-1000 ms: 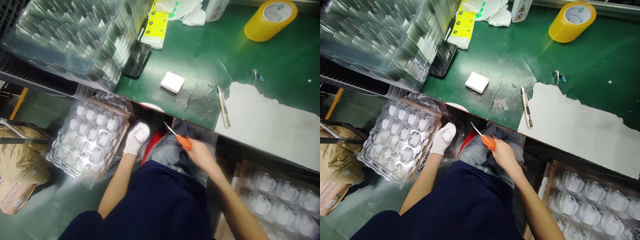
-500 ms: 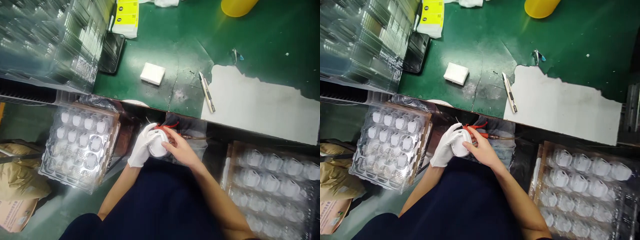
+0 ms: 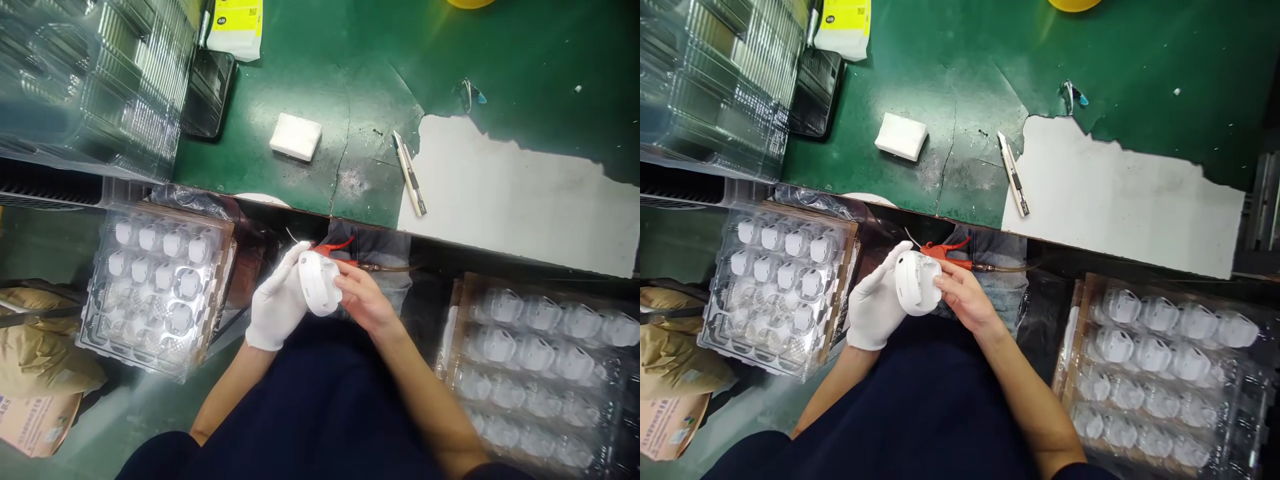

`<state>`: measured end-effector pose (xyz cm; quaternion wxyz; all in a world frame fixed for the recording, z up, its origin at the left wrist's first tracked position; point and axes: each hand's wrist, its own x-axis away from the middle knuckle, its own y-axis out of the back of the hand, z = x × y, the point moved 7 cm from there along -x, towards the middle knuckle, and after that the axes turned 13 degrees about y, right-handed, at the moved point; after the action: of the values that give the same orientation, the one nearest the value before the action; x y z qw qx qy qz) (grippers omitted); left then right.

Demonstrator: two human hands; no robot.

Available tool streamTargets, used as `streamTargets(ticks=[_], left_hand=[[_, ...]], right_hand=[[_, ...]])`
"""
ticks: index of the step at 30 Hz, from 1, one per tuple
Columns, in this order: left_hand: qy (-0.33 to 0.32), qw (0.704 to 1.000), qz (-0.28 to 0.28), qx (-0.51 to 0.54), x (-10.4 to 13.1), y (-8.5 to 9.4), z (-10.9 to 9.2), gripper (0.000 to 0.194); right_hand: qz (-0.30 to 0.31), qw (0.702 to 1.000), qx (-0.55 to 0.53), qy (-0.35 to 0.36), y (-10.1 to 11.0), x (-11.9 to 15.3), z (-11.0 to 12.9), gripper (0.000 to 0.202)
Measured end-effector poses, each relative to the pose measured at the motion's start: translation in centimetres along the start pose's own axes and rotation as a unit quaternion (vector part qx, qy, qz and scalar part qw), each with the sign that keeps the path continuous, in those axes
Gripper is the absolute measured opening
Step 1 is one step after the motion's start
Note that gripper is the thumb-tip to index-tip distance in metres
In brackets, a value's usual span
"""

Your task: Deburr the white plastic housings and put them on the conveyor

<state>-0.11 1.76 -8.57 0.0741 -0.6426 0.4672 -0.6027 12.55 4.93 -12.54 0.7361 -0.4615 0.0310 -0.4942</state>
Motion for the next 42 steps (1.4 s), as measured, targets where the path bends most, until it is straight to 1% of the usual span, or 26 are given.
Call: streamTargets(ticks=[4,7,9,11,13,17,21,23,25,28,31,33,35,40,42], left_hand=[[-0.003,1.0,-0.006,-0.025,0.1,0.2,0.1,0.043],[-0.032,0.997,-0.012,-0.07,0.3,0.2,0.0,0.046],[-0.065,0.991,-0.009,-0.116,0.5,0.1,-0.3,0.054],[-0.096,0.981,0.002,-0.167,0.6,-0.1,-0.7,0.066],[-0.116,0.97,0.002,-0.214,0.8,-0.2,-0.9,0.074],[-0.152,0.95,-0.033,-0.271,1.2,-0.2,-1.7,0.07],[-0.179,0.942,-0.048,-0.279,1.5,-0.2,-2.1,0.065],[-0.175,0.945,-0.045,-0.274,1.4,0.2,-2.1,0.064],[-0.168,0.947,-0.038,-0.271,1.1,0.8,-2.1,0.062],[-0.156,0.952,-0.028,-0.262,0.6,1.7,-2.0,0.061],[-0.146,0.959,-0.03,-0.239,0.1,2.0,-2.0,0.062],[-0.137,0.964,-0.041,-0.224,-0.1,1.8,-2.0,0.058],[-0.114,0.969,-0.051,-0.211,-0.3,1.6,-1.7,0.053],[-0.04,0.975,-0.064,-0.207,-1.0,1.8,-0.8,0.059],[-0.025,0.974,-0.064,-0.214,-1.3,2.0,-0.6,0.054]], right_hand=[[0.003,1.0,0.002,0.005,0.2,0.0,0.0,0.048],[0.004,1.0,0.014,0.012,0.3,0.0,0.1,0.052],[0.003,0.999,0.033,0.032,0.5,0.1,0.5,0.055],[-0.001,0.996,0.056,0.063,0.8,0.1,1.0,0.058],[-0.007,0.992,0.084,0.096,1.1,0.2,1.6,0.058],[-0.017,0.978,0.144,0.148,1.5,0.7,2.6,0.052],[-0.017,0.958,0.203,0.203,1.5,1.5,3.8,0.048],[-0.008,0.949,0.22,0.225,1.4,1.8,4.2,0.047],[0.006,0.945,0.228,0.233,1.1,2.1,4.5,0.043],[0.024,0.946,0.232,0.224,0.6,2.5,4.7,0.033],[0.033,0.952,0.223,0.209,0.0,2.7,4.8,0.027],[0.028,0.956,0.216,0.194,-0.2,2.8,4.6,0.025],[0.015,0.961,0.212,0.178,-0.4,2.8,4.4,0.025],[-0.015,0.968,0.189,0.163,-0.2,2.4,3.8,0.028],[-0.029,0.969,0.184,0.163,0.0,2.3,3.6,0.028]])
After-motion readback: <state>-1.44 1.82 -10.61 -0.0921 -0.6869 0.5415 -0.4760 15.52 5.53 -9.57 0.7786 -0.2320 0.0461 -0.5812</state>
